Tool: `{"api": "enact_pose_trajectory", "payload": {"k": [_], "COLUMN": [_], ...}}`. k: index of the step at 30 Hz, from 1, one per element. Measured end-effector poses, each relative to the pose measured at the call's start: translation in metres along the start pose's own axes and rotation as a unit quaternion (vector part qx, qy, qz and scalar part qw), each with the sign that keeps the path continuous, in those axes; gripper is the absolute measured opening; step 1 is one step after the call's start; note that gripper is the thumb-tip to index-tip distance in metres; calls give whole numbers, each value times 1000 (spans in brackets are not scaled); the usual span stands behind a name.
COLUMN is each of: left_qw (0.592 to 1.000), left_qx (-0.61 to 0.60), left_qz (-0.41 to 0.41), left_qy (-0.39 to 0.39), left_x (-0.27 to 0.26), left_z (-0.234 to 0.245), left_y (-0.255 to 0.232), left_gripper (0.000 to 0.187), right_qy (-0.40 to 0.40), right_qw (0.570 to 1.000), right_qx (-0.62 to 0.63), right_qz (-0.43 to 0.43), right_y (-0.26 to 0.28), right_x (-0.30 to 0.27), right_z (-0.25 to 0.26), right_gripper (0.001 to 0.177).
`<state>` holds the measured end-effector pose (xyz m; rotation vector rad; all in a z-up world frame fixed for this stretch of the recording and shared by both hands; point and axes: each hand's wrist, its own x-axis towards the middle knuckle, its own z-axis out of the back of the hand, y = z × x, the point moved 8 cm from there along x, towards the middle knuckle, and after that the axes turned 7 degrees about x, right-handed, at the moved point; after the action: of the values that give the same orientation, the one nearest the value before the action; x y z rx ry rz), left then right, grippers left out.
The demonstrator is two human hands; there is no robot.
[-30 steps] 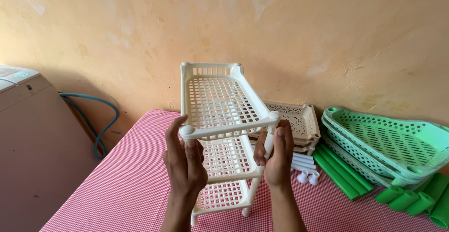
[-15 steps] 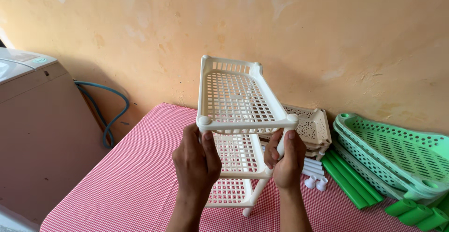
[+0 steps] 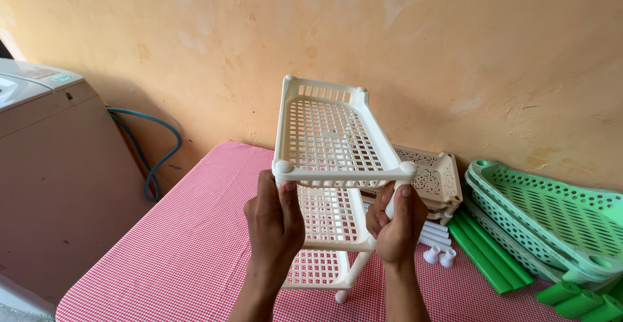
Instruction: The person assembles a small white plastic two-tier rack by inserting vertical poles into tray slots and attaching a top tray. They then disassemble the rack by removing the top tray and poles, and finally reassemble it again.
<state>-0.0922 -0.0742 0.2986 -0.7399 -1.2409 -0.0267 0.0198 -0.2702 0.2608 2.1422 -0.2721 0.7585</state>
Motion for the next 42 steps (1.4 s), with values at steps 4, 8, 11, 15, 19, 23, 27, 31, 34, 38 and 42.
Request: {"api": "enact_pose_trajectory", "payload": {"k": [4,8,11,15,19,23,27,31,34,38,42], "left_qw": [1000,1000,995,992,995,997,992,991,997,997,995], "left_qx": [4,-12,-52,-77,-52,-78,-125,-117,-51,-69,-54], "left_qz": [7,25,79,100,77,4,0,65,53,-33,-67], "left_qy": [7,10,23,14,28,12,2,-15,-14,-33,-40], "left_x": [3,1,-2,-4,0,3,-1,-5,-6,-11,-10], "left_z": [0,0,-2,1,6,11,16,28,23,6,0], "left_y": [-1,6,24,37,32,3,-20,-18,-26,-52,-64], "left_gripper": [41,44,48,63,64,58,48,35,30,28,25], "right_qy": [-2,6,19,25,45,27,30,6,15,184,241], "right_qw": [1000,1000,1000,999,999,998,993,969,954,944,950], "right_qx": [-15,-5,-2,0,-8,-38,-60,-164,-202,-241,-192], "right_qz": [8,6,6,-26,4,34,95,186,219,128,-51], "right_y": [0,-3,-5,-12,-8,-2,12,35,46,43,32], "right_x": [0,-2,-5,-5,-2,2,6,-2,-17,-43,-49], "right_z": [2,1,-4,-7,-11,-6,-7,-5,-12,-49,-63], "right_gripper": [42,43,43,42,42,37,32,36,38,61,74]}}
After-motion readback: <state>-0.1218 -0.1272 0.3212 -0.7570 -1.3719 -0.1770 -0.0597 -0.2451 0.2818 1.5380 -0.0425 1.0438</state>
